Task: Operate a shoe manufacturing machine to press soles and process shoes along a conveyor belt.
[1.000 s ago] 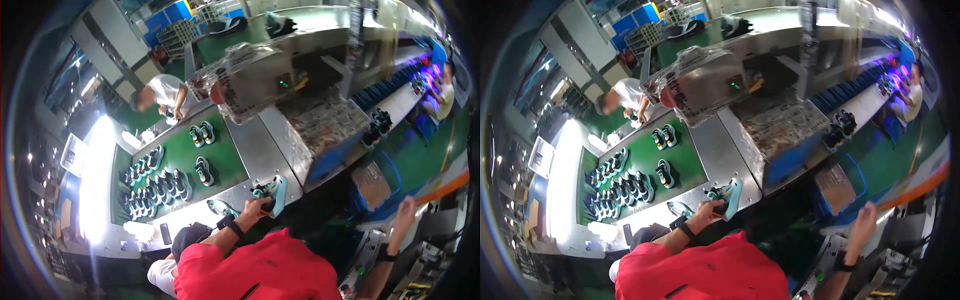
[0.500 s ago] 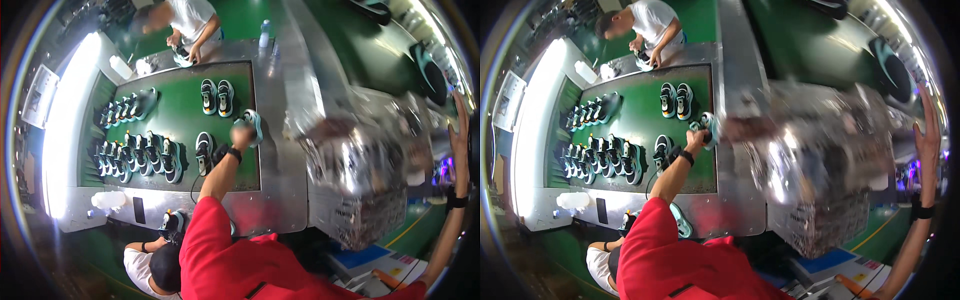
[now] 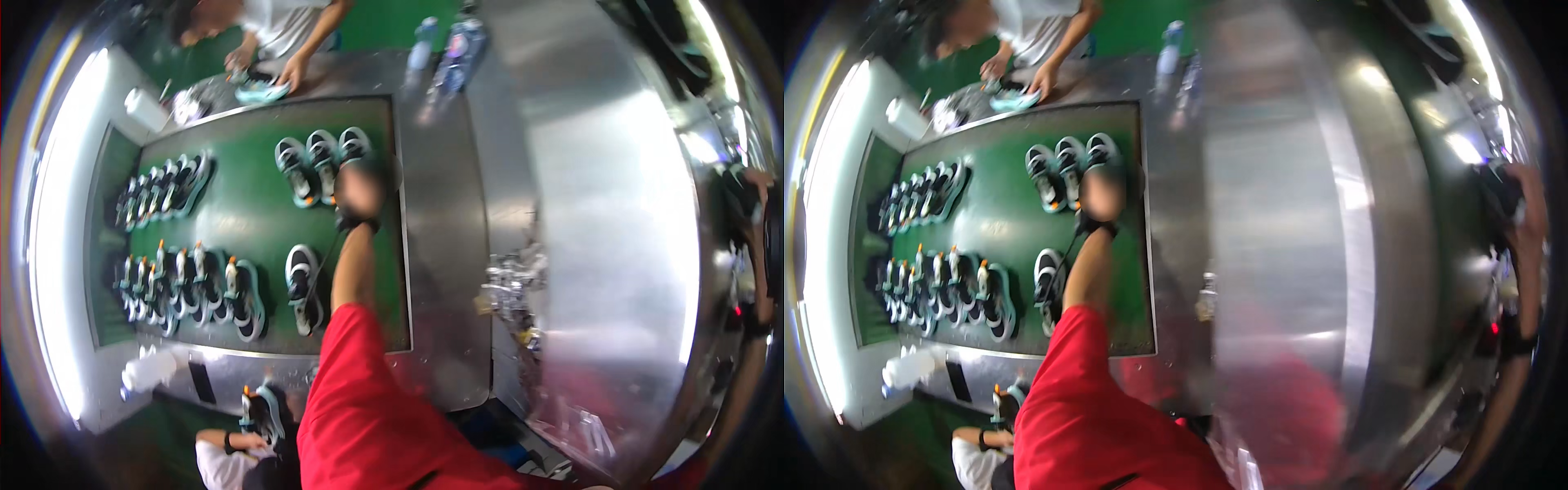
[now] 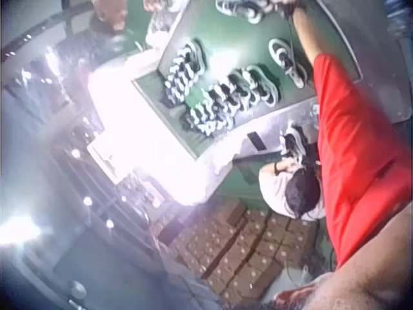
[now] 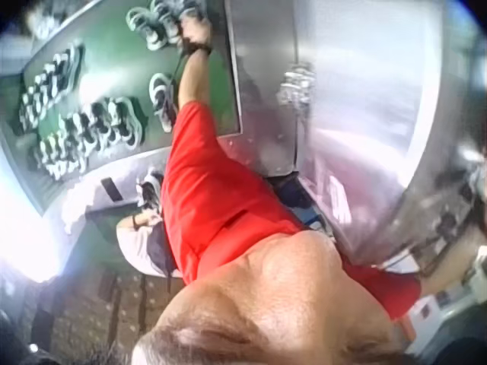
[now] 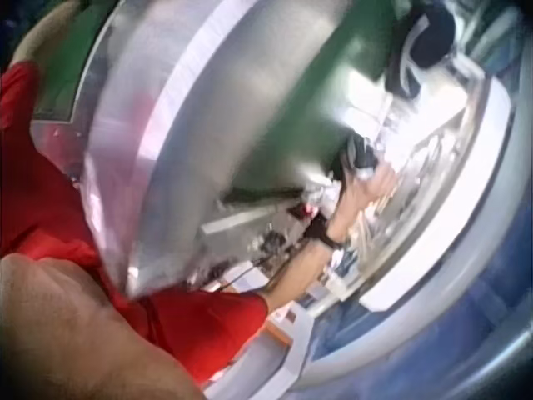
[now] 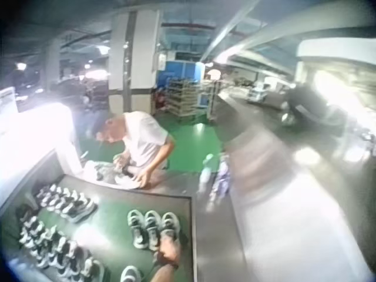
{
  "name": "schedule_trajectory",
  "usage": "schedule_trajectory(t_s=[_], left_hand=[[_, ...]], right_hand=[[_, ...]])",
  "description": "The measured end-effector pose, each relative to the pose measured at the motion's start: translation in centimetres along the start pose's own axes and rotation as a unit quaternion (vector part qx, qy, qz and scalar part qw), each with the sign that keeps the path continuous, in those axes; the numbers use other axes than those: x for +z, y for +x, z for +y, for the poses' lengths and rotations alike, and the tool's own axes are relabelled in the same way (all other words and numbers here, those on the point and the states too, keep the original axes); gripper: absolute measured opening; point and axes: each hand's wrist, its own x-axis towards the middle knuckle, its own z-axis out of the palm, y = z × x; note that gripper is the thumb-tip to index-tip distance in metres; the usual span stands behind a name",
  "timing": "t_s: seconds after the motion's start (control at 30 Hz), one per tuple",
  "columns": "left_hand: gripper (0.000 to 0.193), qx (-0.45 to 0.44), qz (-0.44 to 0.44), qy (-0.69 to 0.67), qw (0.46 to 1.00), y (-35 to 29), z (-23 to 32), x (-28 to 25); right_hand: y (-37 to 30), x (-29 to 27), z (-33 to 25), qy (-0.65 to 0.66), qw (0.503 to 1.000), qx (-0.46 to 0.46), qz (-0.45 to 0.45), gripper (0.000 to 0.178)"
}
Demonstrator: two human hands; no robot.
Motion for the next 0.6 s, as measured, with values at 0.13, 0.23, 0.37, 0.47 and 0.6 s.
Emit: schedule_trajectory(t_s=[0.13,0.23,0.37,0.47,0.6], left_hand=[[0.073,0.033,-0.004,-0.204,0.978,-4.6,-9.2,-4.9],[0.062,0.109,-0.031,-0.223,0.968,-16.2,-1.8,-10.5],[0.019,0.059,-0.455,-0.275,0.845,-30.0,0.4,-16.4],[0.044,-0.034,-0.619,-0.392,0.68,-38.9,8.7,-20.6],[0.067,0.086,-0.772,-0.466,0.424,-44.8,22.4,-25.3]], right_hand=[[4.2,3.6,-9.1,-0.012,0.991,-0.034,0.13,0.05],[2.5,-0.3,-12.3,-0.003,0.994,0.056,0.099,0.046],[-0.7,-8.8,-15.4,0.021,0.937,0.249,0.243,0.051],[-6.1,-15.9,-14.4,0.002,0.878,0.293,0.379,0.044],[-16.5,-24.4,-19.4,0.166,0.837,0.339,0.396,0.044]])
